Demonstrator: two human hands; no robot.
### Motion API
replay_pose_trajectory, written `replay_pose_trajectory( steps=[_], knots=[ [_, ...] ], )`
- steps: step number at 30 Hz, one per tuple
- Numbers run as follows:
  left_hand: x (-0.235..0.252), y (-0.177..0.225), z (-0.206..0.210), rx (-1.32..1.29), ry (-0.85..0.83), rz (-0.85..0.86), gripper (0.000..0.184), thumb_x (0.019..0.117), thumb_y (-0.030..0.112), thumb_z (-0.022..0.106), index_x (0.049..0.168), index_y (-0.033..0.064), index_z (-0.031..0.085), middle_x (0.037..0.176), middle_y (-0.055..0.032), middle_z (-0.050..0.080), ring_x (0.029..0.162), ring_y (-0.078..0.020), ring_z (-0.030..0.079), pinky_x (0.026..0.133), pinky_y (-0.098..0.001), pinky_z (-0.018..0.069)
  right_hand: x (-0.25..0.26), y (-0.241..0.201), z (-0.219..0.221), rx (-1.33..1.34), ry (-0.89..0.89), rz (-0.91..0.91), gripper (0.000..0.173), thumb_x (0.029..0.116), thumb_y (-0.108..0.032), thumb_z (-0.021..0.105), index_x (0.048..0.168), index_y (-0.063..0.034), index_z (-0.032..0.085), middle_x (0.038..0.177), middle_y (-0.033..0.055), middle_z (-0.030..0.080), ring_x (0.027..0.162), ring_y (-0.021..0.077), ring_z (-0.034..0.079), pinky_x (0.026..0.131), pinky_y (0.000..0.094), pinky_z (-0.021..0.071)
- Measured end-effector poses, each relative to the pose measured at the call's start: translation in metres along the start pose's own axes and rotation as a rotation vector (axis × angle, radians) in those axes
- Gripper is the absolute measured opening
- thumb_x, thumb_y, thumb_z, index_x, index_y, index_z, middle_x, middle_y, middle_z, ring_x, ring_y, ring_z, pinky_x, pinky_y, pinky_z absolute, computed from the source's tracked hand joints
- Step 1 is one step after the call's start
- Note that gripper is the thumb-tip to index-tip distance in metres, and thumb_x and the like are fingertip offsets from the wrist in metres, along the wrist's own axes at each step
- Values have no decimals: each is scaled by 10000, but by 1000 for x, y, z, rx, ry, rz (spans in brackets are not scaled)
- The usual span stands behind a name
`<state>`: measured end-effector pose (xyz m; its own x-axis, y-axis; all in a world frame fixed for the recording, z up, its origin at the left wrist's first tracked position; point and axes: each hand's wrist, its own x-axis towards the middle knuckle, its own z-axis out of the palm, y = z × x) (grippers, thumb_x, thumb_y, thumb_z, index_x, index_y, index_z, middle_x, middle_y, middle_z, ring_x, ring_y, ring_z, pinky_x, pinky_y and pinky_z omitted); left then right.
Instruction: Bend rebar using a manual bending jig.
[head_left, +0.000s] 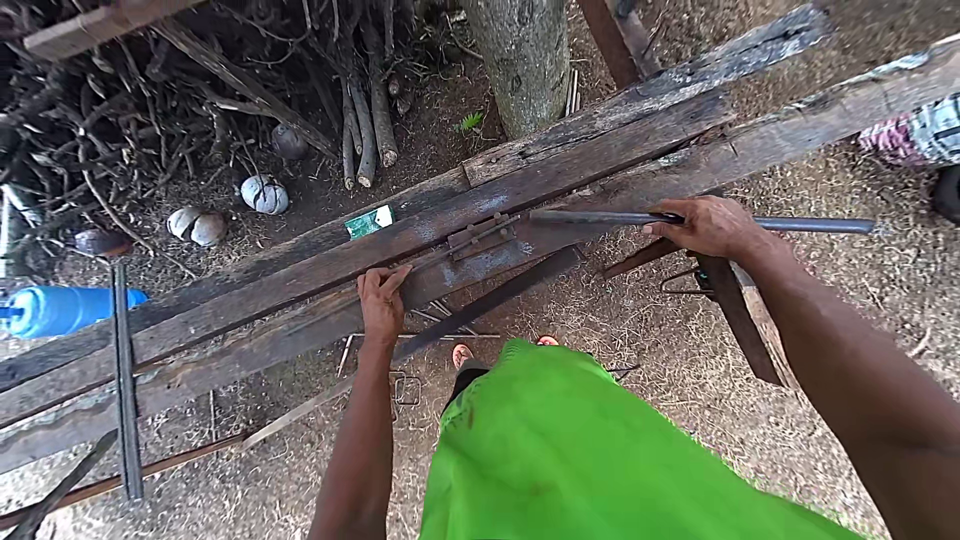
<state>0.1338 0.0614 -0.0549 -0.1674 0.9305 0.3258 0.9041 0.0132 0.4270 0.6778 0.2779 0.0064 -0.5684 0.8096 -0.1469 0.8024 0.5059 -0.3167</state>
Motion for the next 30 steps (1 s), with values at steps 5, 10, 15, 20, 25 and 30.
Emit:
replay_pose_trajectory(
  steps=[5, 10, 15, 20, 25, 30],
  knots=[
    [-2, -1, 4, -10, 44, 11, 387, 1009, 2, 482, 1221, 166, 761, 1088, -178, 623, 1092, -361, 564, 1002, -507, 425, 12, -9, 1, -9, -10, -39, 397, 1017, -501, 593, 1181, -162, 715, 977, 145, 737, 882, 387, 715, 714, 646, 532],
    [-2, -2, 5, -13, 37, 0, 386, 1000, -11, 493, 1222, 160, 759, 1094, -176, 617, 1091, -357, 561, 1005, -505, 422, 25, -11, -4, -9, 9, -85, 372, 1011, -490, 611, 1143, -159, 719, 955, 147, 733, 876, 390, 713, 709, 654, 530],
    [-2, -3, 4, -32, 27, 15, 377, 1007, -3, 485, 1215, 150, 759, 1092, -181, 616, 1095, -363, 559, 1007, -514, 417, 36, -14, -11, -44, -4, -94, 368, 1018, -464, 613, 1206, -165, 716, 1079, 145, 736, 964, 398, 712, 768, 665, 529],
    [-3, -5, 4, -36, 20, 21, 373, 1002, -9, 492, 1215, 143, 758, 1103, -178, 616, 1101, -360, 559, 1008, -516, 419, 42, -14, -12, -45, -12, -116, 352, 1018, -466, 613, 1201, -185, 720, 1083, 131, 741, 982, 383, 714, 798, 663, 530],
    [0, -6, 1, -7, -2, 29, 375, 1002, -6, 490, 1214, 143, 760, 1094, -190, 630, 1091, -381, 568, 995, -538, 429, 15, -28, -3, 11, -53, -57, 365, 1031, -475, 580, 1181, -167, 706, 894, 151, 723, 826, 392, 707, 695, 663, 528],
    [23, -16, -1, 10, -15, 71, 370, 1015, 4, 484, 1195, 158, 768, 1101, -189, 634, 1108, -390, 566, 1007, -543, 424, -24, -49, 23, 108, -30, 60, 320, 1028, -435, 607, 1182, -176, 714, 812, 120, 705, 726, 344, 687, 641, 629, 529]
  ],
)
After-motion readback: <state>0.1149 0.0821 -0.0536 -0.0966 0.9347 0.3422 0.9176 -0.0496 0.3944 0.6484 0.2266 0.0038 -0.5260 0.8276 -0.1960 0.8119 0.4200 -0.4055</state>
